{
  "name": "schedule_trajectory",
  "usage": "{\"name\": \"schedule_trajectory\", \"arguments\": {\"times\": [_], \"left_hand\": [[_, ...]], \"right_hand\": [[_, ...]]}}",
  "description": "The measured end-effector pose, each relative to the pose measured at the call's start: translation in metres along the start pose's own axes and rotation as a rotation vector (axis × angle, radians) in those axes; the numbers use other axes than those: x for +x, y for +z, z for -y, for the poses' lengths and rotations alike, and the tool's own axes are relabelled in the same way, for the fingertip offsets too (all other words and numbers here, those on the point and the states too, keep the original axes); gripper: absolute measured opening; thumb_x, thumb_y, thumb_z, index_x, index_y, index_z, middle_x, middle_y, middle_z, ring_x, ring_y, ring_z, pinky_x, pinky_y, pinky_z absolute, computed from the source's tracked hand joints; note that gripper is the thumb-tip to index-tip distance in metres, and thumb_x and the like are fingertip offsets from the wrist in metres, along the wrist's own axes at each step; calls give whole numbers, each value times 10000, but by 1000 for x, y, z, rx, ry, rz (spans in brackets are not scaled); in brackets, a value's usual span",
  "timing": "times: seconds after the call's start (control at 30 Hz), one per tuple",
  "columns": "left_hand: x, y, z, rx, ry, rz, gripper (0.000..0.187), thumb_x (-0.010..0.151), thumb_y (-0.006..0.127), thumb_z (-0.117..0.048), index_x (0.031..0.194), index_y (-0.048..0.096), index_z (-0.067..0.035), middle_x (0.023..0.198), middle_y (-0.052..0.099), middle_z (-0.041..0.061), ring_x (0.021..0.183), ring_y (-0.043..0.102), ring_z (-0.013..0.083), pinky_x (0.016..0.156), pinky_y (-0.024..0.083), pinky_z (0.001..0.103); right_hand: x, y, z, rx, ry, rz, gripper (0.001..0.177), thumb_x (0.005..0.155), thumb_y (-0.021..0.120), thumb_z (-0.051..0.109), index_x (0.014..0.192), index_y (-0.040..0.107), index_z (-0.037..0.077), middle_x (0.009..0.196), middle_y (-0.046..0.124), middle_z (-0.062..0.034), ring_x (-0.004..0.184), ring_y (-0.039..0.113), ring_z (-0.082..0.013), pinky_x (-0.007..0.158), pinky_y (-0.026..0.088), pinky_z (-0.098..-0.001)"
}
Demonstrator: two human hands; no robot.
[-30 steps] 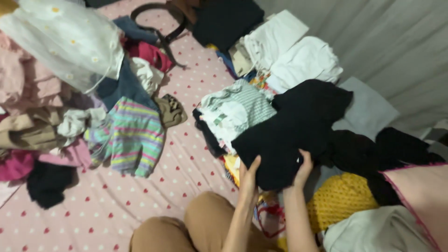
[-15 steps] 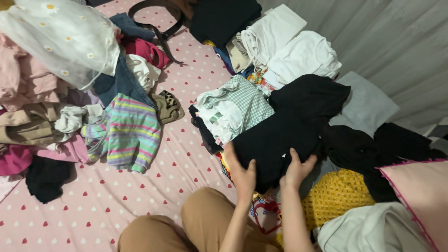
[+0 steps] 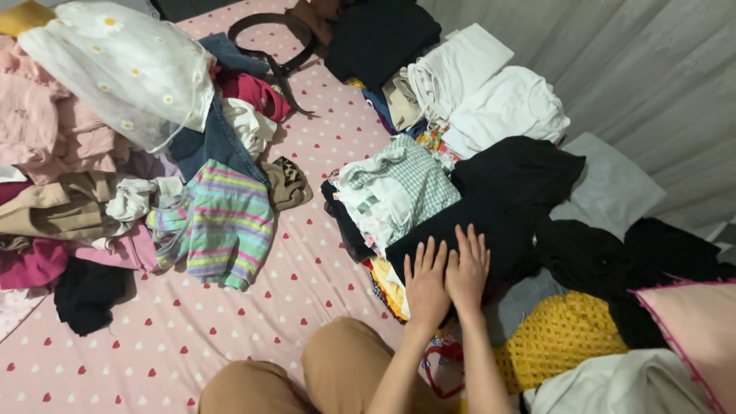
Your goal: Folding various items of clothing on a bed.
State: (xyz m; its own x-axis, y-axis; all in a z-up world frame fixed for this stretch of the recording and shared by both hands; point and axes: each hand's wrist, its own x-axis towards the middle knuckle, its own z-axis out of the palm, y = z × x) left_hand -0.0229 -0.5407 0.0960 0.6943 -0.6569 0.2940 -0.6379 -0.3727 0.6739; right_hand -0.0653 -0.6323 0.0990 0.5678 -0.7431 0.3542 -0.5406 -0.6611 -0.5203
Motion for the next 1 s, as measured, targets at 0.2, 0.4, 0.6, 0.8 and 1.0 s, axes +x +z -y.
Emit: {"name": "schedule_trajectory", "arguments": {"times": [0.2,0.4,0.6,0.8,1.0], "left_hand": [[12,-46,-11,-341,-110,-222,356,911,636,-79,1264,666,-43,1380,646,165,1347,544,355,1130,386,463],[19,-100,39,-351,-192,-453,274,939,631,-54,1206,681,-20,1217,677,192,1178,619,383,1014,474,443],[0,-159,101,-328,-337,-559,244,953,596,-53,1175,696,-40,1175,715,142,1132,653,330,1004,489,400],[-34,-212,184,-341,-468,-623,335,959,600,-90,1284,634,-18,1295,670,205,1243,620,354,1072,462,406],[-71,-221,324,-203,-719,-602,591,910,711,-109,1441,496,38,1524,391,334,1437,362,455,1141,327,480]], "right_hand": [[11,-27,33,127,-20,-26,442,923,647,156,1358,615,89,1456,587,-130,1421,466,-372,1217,285,-511],[16,-32,129,420,-123,60,380,930,669,119,1302,633,50,1332,663,-157,1276,609,-339,1088,462,-414],[-8,14,196,559,-172,256,392,902,680,94,1290,651,44,1283,699,-151,1200,667,-297,1015,495,-372],[-44,89,255,692,-244,402,381,900,676,88,1279,657,48,1262,719,-124,1179,689,-265,1009,506,-374],[-97,181,302,737,-232,486,322,897,711,114,1214,700,55,1188,748,-97,1090,715,-236,923,534,-352]]}}
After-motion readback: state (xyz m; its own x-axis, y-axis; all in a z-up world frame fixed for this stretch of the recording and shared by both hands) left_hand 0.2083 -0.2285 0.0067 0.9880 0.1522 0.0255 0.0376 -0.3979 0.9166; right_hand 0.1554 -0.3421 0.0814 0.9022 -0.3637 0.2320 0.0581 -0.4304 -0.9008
